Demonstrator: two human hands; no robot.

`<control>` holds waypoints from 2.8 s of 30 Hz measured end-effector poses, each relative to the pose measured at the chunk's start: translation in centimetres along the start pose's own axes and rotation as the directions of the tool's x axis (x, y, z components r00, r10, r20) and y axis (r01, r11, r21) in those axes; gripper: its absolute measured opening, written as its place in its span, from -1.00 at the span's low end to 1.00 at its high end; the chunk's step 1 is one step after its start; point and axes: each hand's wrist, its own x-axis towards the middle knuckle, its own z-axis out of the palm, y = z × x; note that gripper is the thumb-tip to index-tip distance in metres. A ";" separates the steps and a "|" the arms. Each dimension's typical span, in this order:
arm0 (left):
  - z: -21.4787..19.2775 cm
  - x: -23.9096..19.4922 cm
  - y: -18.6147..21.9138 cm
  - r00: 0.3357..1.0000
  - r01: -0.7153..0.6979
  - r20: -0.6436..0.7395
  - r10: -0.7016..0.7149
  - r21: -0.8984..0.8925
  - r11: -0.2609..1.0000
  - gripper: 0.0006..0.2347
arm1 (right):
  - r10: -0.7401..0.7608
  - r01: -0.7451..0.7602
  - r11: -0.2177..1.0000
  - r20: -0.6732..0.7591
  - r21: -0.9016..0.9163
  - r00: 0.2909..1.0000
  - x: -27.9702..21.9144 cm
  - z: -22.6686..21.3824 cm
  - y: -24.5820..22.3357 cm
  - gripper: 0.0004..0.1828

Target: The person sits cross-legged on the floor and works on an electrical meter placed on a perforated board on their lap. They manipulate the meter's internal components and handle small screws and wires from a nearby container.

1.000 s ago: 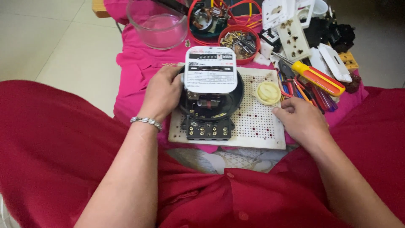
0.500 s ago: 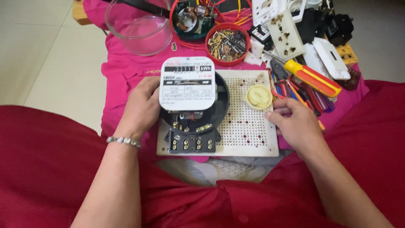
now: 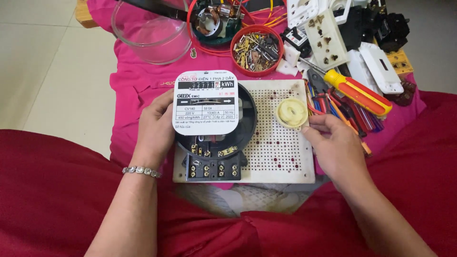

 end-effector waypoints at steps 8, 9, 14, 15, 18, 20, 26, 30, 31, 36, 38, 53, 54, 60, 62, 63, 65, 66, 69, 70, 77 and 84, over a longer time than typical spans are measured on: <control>0.2 -0.2 -1.4 0.996 -0.031 -0.086 0.027 -0.053 0.998 -0.73 | -0.023 0.023 1.000 -0.021 0.019 1.000 -0.1 0.2 -1.2 -0.62; 0.2 -0.2 -1.6 0.994 -0.046 -0.105 0.041 -0.052 0.998 -0.73 | -0.025 0.024 0.999 -0.021 -0.042 0.999 0.3 0.1 -1.3 -0.61; 0.3 0.1 -1.6 0.987 -0.088 -0.142 0.079 -0.058 0.994 -0.74 | -0.016 0.012 0.980 -0.015 -0.199 1.000 0.6 0.2 -2.7 -0.58; 0.3 0.1 -1.4 0.985 -0.102 -0.144 0.093 -0.052 0.993 -0.74 | -0.023 0.019 0.972 -0.011 -0.234 1.000 0.4 0.1 -3.1 -0.57; 0.1 0.6 -2.2 0.983 -0.114 -0.150 0.109 -0.025 0.993 -0.74 | -0.105 0.100 0.935 0.004 -0.339 0.994 0.7 -0.5 -3.7 -0.60; 0.1 1.0 -1.7 0.987 -0.064 -0.148 0.055 -0.060 0.996 -0.72 | -0.236 0.199 0.888 -0.038 -0.414 0.971 0.3 -0.4 -5.2 -0.63; 0.0 1.7 -2.8 0.991 -0.030 -0.136 0.012 -0.128 0.991 -0.68 | -0.256 0.230 0.837 0.015 -0.496 0.967 1.7 0.2 -7.8 -0.66; 0.1 2.2 -3.9 0.988 -0.040 -0.155 0.019 -0.134 0.990 -0.69 | 0.000 0.028 0.898 0.063 -0.439 0.998 2.1 0.0 -10.5 -0.74; 0.1 2.1 -3.7 0.987 -0.039 -0.160 0.017 -0.138 0.990 -0.69 | -0.004 0.032 0.896 0.064 -0.443 0.998 2.6 0.1 -11.0 -0.74; 0.2 2.2 -3.6 0.982 -0.018 -0.188 -0.005 -0.123 0.992 -0.71 | -0.232 0.219 0.910 0.004 -0.351 0.973 6.5 1.0 -12.3 -0.76; 0.4 2.3 -3.8 0.980 -0.014 -0.197 -0.013 -0.135 0.991 -0.71 | -0.301 0.273 0.885 -0.017 -0.376 0.953 9.2 2.1 -12.4 -0.76; 0.4 2.4 -4.3 0.984 0.001 -0.175 -0.019 -0.104 0.995 -0.71 | -0.407 0.374 0.822 0.015 -0.429 0.913 12.1 5.3 -12.5 -0.74; 0.3 2.4 -4.0 0.985 -0.016 -0.171 -0.002 -0.108 0.994 -0.70 | -0.409 0.356 0.809 -0.012 -0.467 0.912 11.8 4.8 -12.4 -0.73; 0.7 2.5 -4.5 0.978 -0.066 -0.203 0.050 -0.074 0.995 -0.72 | -0.237 0.194 0.741 0.020 -0.643 0.971 3.5 1.4 -11.2 -0.63; 0.3 2.0 -3.3 0.984 -0.012 -0.180 0.001 -0.064 0.998 -0.70 | -0.252 0.203 0.726 0.021 -0.657 0.968 1.8 0.8 -10.1 -0.62; 0.2 1.8 -2.7 0.985 0.044 -0.165 -0.052 -0.052 0.998 -0.68 | -0.270 0.218 0.708 0.028 -0.671 0.963 1.0 0.6 -9.5 -0.60; -0.1 1.6 -1.9 0.985 0.092 -0.140 -0.099 -0.058 0.994 -0.66 | -0.157 0.144 0.712 0.044 -0.687 0.987 0.0 0.4 -9.8 -0.54; -0.2 1.5 -1.5 0.981 0.144 -0.119 -0.151 -0.064 0.987 -0.64 | -0.043 0.074 0.706 0.062 -0.704 0.997 -0.5 0.3 -10.0 -0.48; -0.1 1.6 -1.7 0.980 0.146 -0.132 -0.151 -0.049 0.988 -0.57 | 0.107 0.030 0.624 0.123 -0.781 0.987 -0.5 1.3 -9.6 -0.34; -0.2 1.6 -1.6 0.980 0.141 -0.133 -0.146 -0.047 0.989 -0.57 | 0.104 0.030 0.627 0.121 -0.778 0.987 -0.3 1.4 -9.4 -0.34; -0.1 1.4 -2.1 0.966 0.247 -0.109 -0.234 0.130 0.960 -0.60 | 0.007 0.039 0.878 0.096 -0.477 0.995 0.1 1.2 -6.4 -0.24; 0.1 0.4 -1.3 0.978 0.164 -0.123 -0.166 -0.026 0.986 -0.65 | 0.040 -0.051 0.977 -0.056 -0.206 0.998 0.5 2.0 -3.5 -0.32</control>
